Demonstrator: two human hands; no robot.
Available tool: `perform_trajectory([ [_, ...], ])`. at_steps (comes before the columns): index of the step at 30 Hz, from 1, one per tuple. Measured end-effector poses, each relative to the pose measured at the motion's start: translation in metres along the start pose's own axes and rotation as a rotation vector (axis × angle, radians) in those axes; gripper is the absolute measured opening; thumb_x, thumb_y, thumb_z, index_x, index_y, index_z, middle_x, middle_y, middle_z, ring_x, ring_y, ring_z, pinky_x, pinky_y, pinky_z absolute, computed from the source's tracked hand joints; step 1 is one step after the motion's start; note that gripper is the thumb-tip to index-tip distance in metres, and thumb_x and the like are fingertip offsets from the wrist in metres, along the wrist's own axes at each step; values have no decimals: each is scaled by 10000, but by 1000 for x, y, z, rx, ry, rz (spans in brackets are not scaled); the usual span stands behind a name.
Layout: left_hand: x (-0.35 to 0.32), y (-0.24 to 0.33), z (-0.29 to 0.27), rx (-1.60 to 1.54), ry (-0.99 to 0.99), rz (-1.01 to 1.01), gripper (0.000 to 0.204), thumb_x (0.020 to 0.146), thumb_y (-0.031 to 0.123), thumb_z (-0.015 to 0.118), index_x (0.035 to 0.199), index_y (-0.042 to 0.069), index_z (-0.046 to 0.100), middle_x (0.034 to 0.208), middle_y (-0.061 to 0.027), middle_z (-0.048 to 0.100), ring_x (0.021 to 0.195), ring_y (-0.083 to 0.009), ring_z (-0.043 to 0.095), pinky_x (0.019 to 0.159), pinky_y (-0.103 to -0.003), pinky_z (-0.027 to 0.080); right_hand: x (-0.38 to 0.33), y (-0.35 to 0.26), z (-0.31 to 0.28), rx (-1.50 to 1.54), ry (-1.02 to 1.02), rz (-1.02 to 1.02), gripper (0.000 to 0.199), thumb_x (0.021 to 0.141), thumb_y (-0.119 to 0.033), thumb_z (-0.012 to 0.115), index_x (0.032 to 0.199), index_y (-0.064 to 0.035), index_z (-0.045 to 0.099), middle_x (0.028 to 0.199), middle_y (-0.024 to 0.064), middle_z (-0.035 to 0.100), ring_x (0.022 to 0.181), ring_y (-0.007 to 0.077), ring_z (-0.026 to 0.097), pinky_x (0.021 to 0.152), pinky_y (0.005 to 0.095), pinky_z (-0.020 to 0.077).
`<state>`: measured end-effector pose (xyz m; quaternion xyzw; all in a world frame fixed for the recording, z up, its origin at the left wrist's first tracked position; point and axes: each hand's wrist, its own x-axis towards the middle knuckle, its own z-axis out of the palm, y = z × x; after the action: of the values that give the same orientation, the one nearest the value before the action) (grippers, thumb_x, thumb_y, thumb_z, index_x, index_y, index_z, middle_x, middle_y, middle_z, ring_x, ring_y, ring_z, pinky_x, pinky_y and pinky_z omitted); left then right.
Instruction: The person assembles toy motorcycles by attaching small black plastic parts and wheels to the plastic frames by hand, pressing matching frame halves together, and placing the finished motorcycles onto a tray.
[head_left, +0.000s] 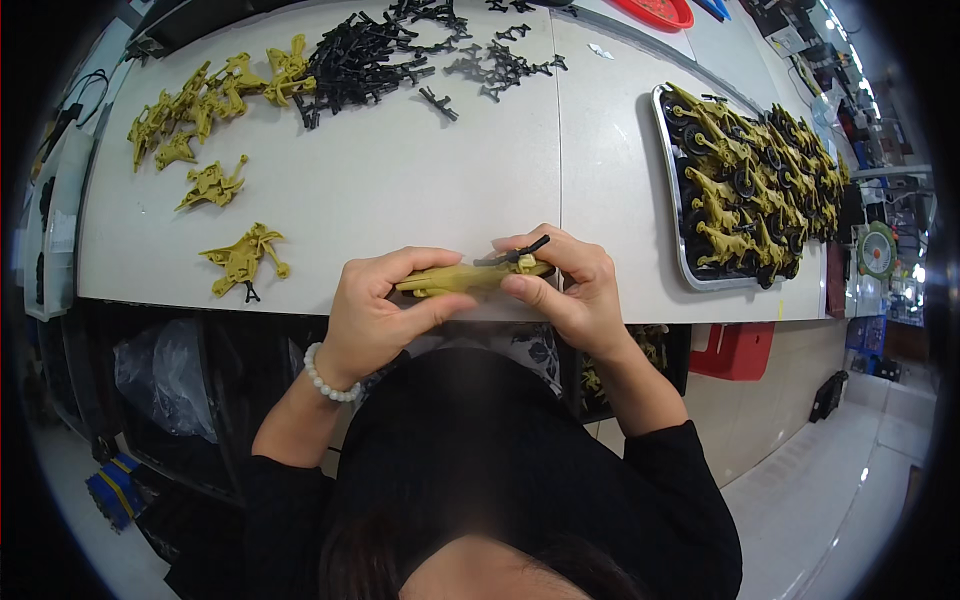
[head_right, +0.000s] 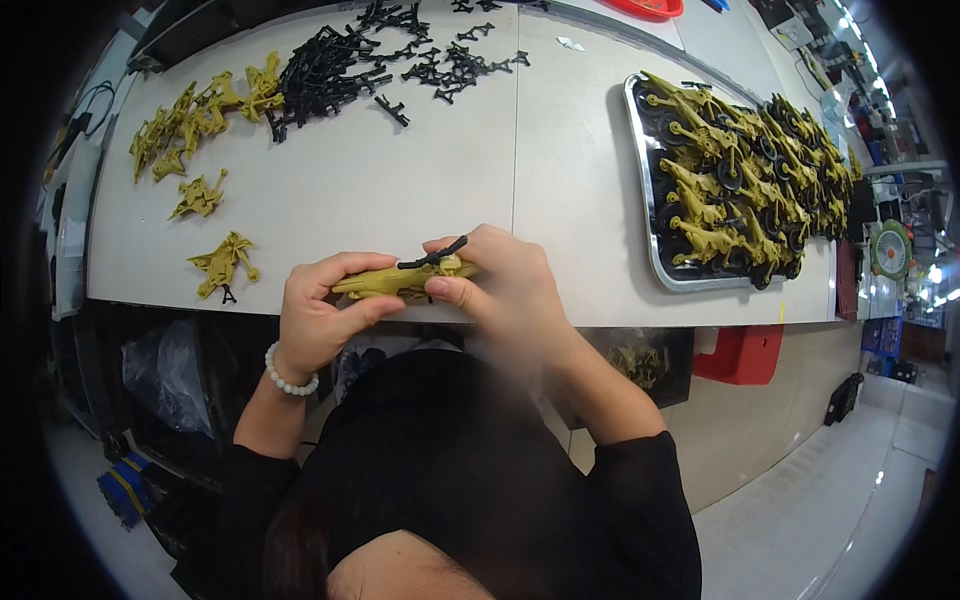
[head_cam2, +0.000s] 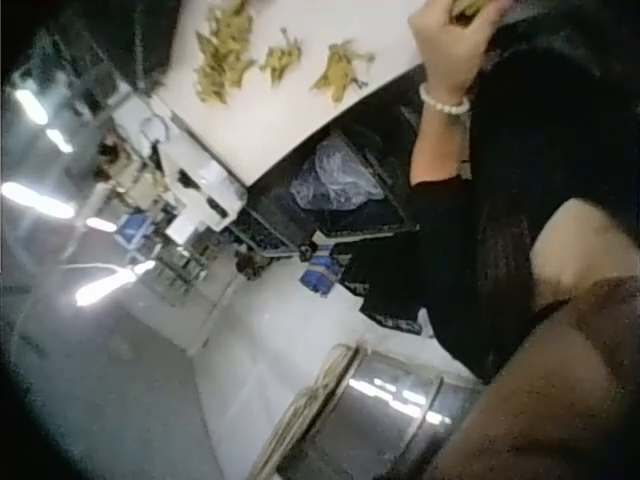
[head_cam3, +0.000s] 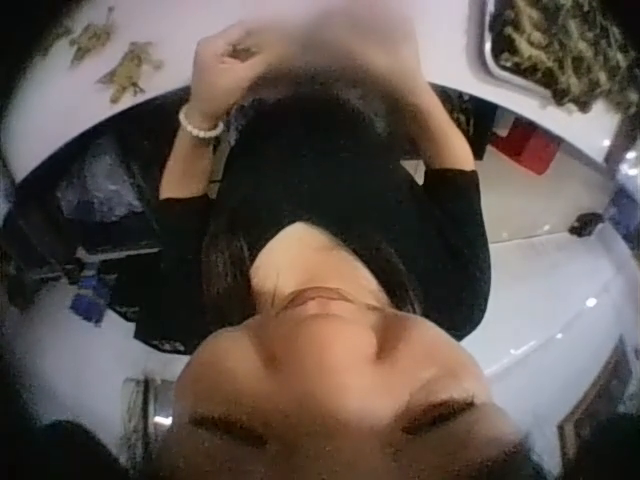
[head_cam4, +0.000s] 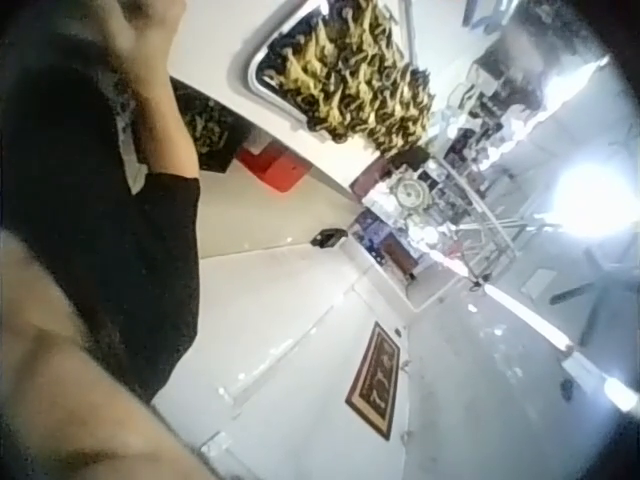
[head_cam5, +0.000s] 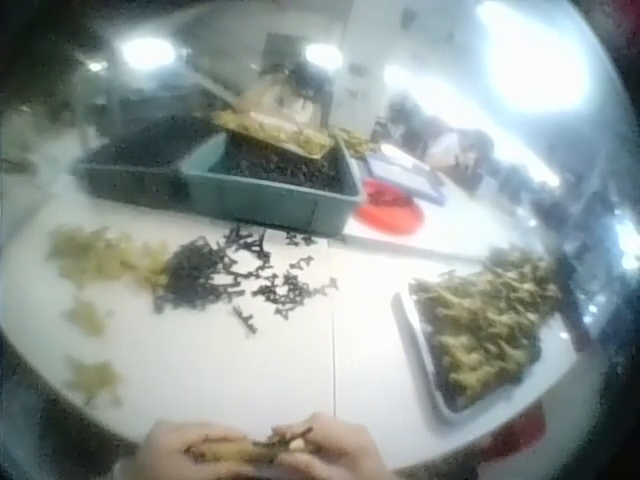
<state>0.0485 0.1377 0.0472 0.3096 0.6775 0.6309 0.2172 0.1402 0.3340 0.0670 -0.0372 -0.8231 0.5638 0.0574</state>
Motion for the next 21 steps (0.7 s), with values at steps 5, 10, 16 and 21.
perform_trajectory([
  [5, 0, 5, 2, 60, -28, 34, 295, 762, 71, 771, 1018, -34, 669, 844, -105, 714, 743, -120, 675, 683, -223, 519, 4, 3, -2, 174, -15, 50, 273, 830, -152, 705, 1021, 40, 665, 871, 61, 652, 798, 115, 585, 742, 237, 452],
  [10, -5, 1, 9, 6, 43, 88, 270, 774, 62, 757, 1011, -36, 674, 821, -96, 713, 719, -100, 662, 650, -206, 506, 6, -1, 1, 233, -9, 48, 247, 852, -190, 682, 949, 36, 659, 838, 46, 630, 770, 106, 569, 715, 242, 441],
  [16, -3, 10, 6, -91, -69, -241, 261, 782, 76, 752, 1000, -44, 676, 752, -64, 688, 629, -77, 602, 587, -197, 476, 5, 9, -3, 44, -61, 30, 256, 844, -236, 688, 852, 15, 635, 758, 53, 574, 695, 117, 516, 635, 252, 393],
  [21, -2, 10, 8, 7, -55, -150, 243, 791, 79, 739, 986, -52, 677, 719, -56, 667, 619, -55, 572, 564, -202, 457, 13, 4, -3, 53, -29, -120, 254, 834, -226, 691, 810, 16, 617, 743, 49, 570, 685, 135, 502, 613, 272, 389],
])
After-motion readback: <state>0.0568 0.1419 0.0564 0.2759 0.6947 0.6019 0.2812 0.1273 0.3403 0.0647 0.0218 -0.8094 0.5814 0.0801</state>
